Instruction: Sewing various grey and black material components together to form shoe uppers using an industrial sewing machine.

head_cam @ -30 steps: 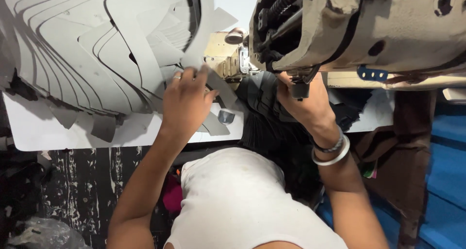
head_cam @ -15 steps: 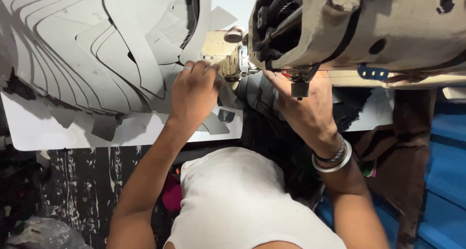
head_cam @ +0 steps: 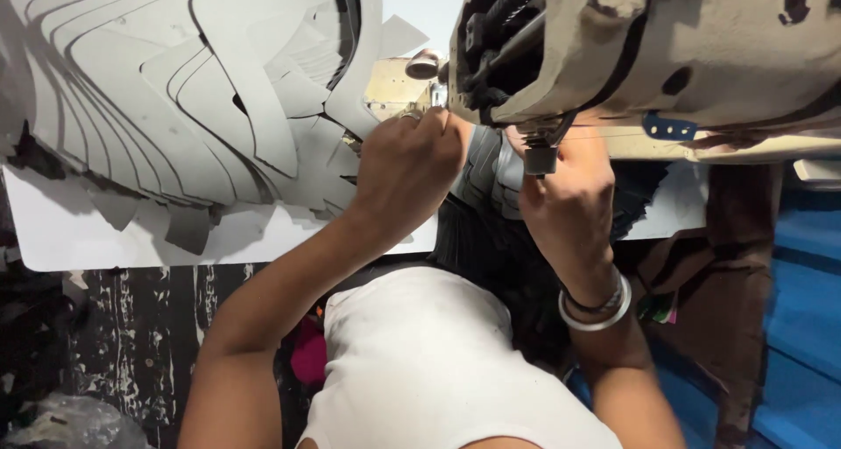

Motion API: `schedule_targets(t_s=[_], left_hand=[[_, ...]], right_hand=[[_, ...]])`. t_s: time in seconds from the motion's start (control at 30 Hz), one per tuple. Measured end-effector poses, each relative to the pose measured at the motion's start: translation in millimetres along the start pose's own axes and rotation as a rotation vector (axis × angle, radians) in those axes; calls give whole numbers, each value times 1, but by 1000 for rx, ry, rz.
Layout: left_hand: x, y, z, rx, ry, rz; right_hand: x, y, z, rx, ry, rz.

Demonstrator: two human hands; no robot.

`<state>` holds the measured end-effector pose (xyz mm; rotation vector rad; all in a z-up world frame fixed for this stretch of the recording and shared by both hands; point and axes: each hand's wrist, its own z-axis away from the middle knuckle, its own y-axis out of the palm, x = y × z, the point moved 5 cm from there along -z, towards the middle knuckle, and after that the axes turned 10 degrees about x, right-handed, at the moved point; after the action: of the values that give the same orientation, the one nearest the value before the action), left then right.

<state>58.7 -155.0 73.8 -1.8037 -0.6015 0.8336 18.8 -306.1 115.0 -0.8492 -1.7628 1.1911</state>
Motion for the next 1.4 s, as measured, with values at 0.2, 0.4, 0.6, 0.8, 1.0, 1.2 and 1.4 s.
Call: schedule_targets(t_s=[0.2,0.4,0.6,0.8,1.0,1.2,1.4], left_hand=[[7,29,-1,282,-46,19],[-22,6,-4,155,182,-174],[-59,6,13,-67,303,720],[-57,30,36,73,125,757],[-12,42,69,29,-252,890],[34,45,105,-101,-640,906],[31,28,105,-236,-613,1001]], right_hand=[[-35,33,36,17,191,-162],[-63,62,73,104,331,-281],[-71,75,118,-30,374,-1688],[-153,45,167,-100,644,-1000],[-326,69,287,-13,785,-91],[-511,77,344,269,579,309],[-648,68,270,135,158,1033]])
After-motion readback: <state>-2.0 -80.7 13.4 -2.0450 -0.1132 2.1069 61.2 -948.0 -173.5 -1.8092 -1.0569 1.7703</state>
